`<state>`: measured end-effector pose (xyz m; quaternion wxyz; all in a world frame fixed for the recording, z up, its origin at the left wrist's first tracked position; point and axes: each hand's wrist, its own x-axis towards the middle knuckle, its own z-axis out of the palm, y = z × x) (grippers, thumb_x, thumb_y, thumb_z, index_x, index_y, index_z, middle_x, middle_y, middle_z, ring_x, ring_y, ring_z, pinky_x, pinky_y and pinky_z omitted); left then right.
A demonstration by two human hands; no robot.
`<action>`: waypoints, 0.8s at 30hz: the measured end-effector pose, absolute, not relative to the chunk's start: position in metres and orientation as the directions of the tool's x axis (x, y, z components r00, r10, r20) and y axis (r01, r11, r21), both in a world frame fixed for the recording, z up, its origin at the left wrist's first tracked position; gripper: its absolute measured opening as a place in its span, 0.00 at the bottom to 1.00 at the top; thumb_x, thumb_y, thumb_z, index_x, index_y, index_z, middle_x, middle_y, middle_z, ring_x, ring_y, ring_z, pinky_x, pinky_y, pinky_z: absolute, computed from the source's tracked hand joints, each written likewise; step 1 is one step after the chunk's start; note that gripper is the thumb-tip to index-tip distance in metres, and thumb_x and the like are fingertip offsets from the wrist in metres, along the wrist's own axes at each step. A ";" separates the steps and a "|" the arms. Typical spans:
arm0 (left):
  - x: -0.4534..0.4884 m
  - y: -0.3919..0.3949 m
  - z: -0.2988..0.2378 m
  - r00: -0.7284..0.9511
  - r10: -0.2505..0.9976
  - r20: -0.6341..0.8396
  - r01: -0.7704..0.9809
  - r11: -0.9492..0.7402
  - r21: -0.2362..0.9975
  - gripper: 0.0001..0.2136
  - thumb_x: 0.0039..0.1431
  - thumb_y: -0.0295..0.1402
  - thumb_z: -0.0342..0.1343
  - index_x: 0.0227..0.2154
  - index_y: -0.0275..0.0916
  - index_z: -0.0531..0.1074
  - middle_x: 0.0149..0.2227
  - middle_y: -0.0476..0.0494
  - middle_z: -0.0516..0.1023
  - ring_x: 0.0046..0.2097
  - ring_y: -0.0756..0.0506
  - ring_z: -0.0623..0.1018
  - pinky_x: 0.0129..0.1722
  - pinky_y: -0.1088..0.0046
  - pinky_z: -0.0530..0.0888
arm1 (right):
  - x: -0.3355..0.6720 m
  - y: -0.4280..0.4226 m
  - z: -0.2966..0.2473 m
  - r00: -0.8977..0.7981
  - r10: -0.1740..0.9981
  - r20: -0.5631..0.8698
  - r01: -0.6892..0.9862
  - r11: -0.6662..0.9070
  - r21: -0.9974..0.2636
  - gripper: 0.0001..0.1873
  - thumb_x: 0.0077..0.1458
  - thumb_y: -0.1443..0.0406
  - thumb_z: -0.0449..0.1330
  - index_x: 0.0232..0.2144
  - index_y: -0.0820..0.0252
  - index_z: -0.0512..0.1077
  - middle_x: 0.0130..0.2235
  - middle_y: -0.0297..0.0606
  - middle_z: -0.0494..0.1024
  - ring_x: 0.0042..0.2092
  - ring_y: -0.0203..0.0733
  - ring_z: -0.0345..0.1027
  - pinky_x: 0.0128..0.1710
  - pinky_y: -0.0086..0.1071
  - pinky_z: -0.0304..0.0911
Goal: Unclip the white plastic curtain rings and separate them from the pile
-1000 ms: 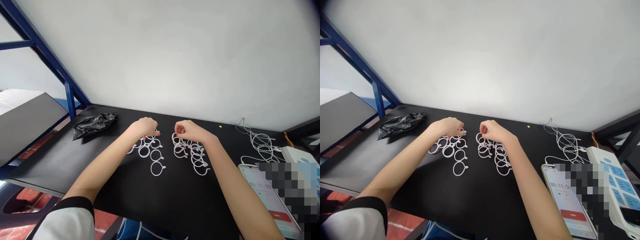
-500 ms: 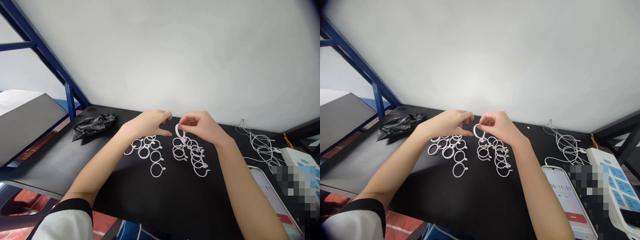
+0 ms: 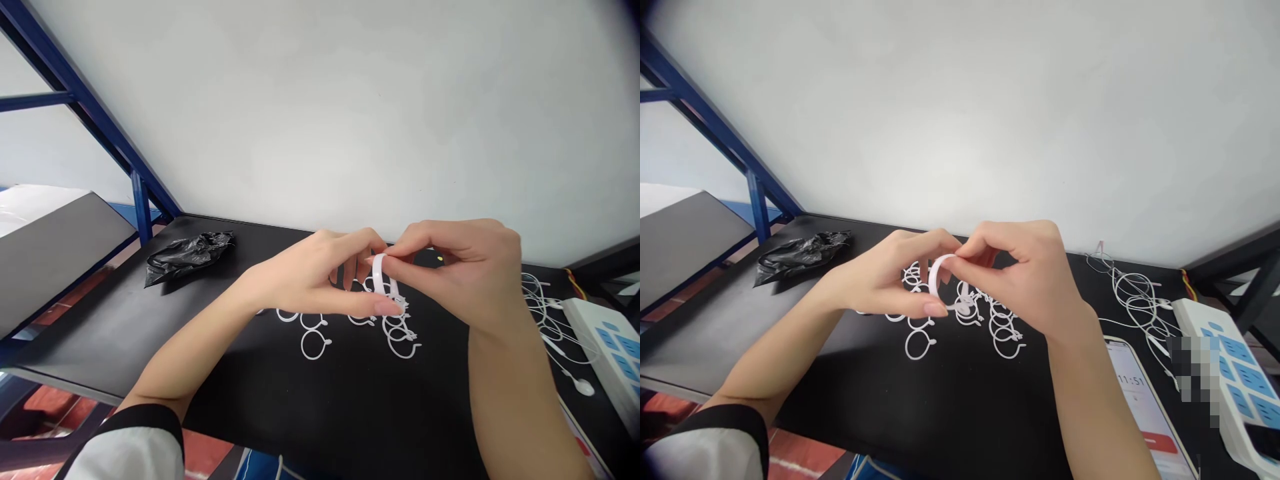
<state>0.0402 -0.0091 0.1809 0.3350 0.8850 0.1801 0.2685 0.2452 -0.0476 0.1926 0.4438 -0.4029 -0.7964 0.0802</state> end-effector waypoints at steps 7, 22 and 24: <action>0.044 -0.019 0.180 0.729 0.444 0.521 0.002 -0.762 0.647 0.17 0.55 0.47 0.61 0.34 0.40 0.66 0.25 0.54 0.69 0.25 0.54 0.68 0.23 0.80 0.66 | 0.241 -0.059 0.200 -0.267 0.624 0.734 0.489 0.744 -0.455 0.12 0.49 0.66 0.71 0.21 0.53 0.72 0.21 0.24 0.76 0.20 0.30 0.64 0.18 0.28 0.60; 0.062 -0.024 0.168 0.147 0.143 0.979 -0.048 -0.987 0.152 0.24 0.60 0.55 0.48 0.21 0.42 0.54 0.15 0.56 0.50 0.16 0.54 0.53 0.15 0.72 0.56 | 0.227 -0.068 0.208 -0.451 0.830 0.327 0.151 0.432 -0.889 0.08 0.56 0.59 0.66 0.27 0.54 0.74 0.22 0.28 0.77 0.22 0.32 0.70 0.20 0.27 0.65; 0.061 -0.020 0.161 0.068 0.153 0.986 0.092 -0.985 0.147 0.26 0.61 0.60 0.45 0.22 0.42 0.55 0.15 0.56 0.51 0.16 0.53 0.55 0.16 0.71 0.60 | 0.234 -0.071 0.214 -0.525 0.794 0.306 0.230 0.479 -0.847 0.07 0.54 0.59 0.68 0.31 0.54 0.76 0.23 0.28 0.78 0.23 0.33 0.71 0.22 0.27 0.67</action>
